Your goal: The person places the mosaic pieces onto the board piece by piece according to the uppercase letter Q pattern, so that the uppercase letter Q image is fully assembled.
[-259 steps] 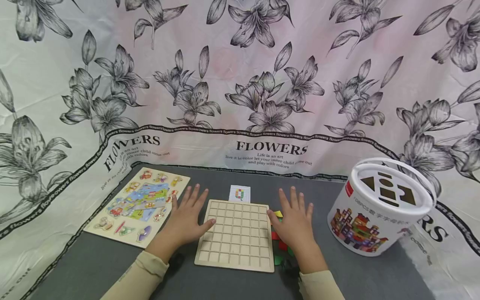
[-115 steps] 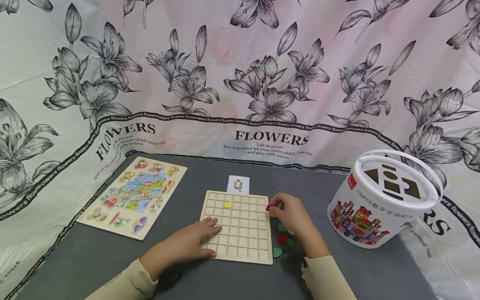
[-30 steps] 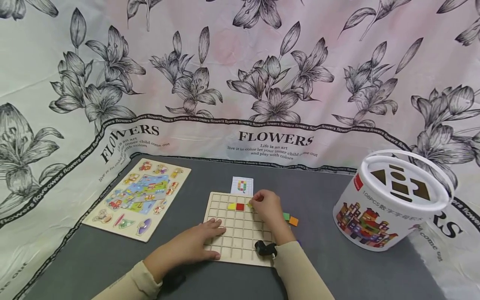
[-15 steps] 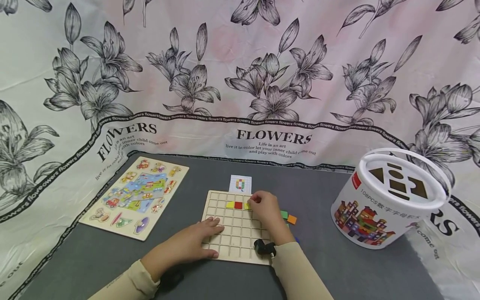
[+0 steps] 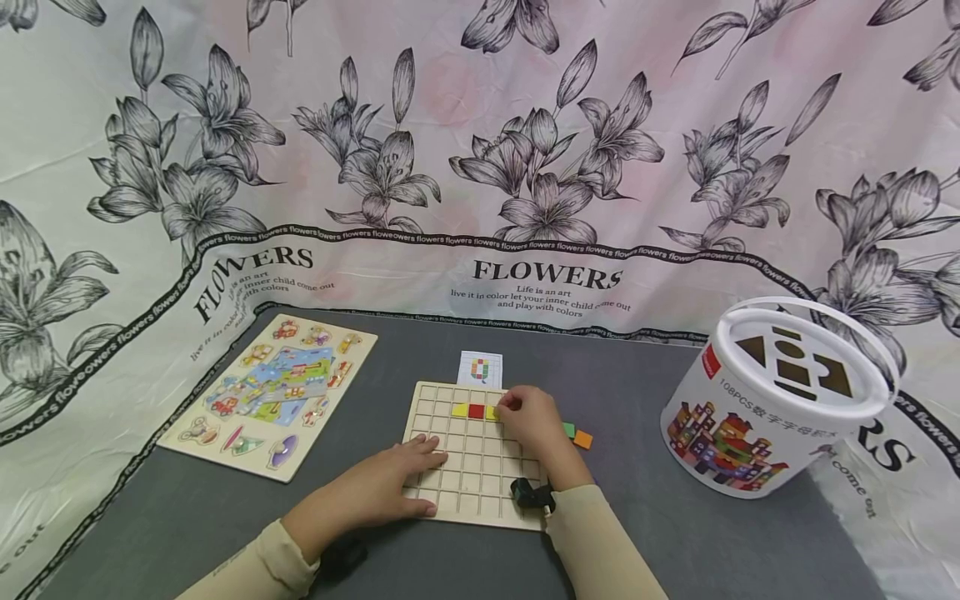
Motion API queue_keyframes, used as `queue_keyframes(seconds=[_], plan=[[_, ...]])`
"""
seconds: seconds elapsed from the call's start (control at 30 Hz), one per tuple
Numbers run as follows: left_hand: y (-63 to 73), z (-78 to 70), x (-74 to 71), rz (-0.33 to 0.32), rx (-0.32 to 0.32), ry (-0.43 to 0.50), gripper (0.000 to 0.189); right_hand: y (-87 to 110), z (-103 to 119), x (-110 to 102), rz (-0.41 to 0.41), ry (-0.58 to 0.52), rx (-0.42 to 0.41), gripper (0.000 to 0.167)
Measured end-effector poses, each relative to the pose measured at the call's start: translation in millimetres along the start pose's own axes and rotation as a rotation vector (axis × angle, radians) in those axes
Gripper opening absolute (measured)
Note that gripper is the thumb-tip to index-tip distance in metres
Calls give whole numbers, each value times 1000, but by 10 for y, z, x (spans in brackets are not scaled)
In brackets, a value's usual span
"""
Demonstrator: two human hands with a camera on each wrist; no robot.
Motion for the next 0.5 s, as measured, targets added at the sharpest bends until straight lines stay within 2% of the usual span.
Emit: queue_keyframes(seconds=[0.27, 0.5], plan=[[-3, 5, 9, -6, 7, -1, 75, -2, 13, 21, 24, 12, -52, 9], [0, 9, 7, 0, 6, -2, 75, -6, 35, 44, 21, 23, -39, 9]])
Point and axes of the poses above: each hand's wrist, its own y-axis away from the middle knuckle, its own x-axis out of the palm, z = x × y, the point moved 1 cm from there along -y, towards the middle knuckle, and after that the axes turned 8 degrees about y, right-handed, at the moved point
